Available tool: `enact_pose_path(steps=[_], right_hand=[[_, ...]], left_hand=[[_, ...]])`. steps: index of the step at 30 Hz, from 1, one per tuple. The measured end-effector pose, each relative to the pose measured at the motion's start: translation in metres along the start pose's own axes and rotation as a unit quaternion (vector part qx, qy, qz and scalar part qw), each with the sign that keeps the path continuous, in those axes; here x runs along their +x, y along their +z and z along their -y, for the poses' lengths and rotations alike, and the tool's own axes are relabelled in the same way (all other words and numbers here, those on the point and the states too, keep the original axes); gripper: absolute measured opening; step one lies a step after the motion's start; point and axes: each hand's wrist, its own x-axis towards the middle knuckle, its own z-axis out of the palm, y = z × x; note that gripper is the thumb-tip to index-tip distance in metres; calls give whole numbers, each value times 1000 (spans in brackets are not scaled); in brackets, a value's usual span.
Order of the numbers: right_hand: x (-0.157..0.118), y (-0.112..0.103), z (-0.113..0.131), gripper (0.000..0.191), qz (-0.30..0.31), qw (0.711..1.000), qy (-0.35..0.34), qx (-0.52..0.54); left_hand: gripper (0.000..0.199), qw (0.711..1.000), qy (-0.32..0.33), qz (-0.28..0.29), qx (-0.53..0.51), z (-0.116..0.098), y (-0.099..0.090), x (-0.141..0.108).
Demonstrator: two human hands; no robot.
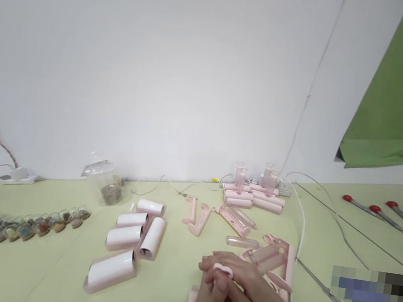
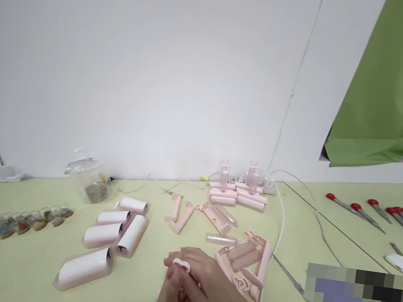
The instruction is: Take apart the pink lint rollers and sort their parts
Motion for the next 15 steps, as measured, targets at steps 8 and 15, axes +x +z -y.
enact_pose_path(steps=[8, 15], right_hand=[[0, 0, -7, 32, 57, 988, 74, 122], [21, -2, -2, 14, 155, 918, 224, 289]], left_hand=[[70, 1000, -2, -12, -21, 20, -12, 9], [72, 997, -58, -36, -31, 16, -17, 7]])
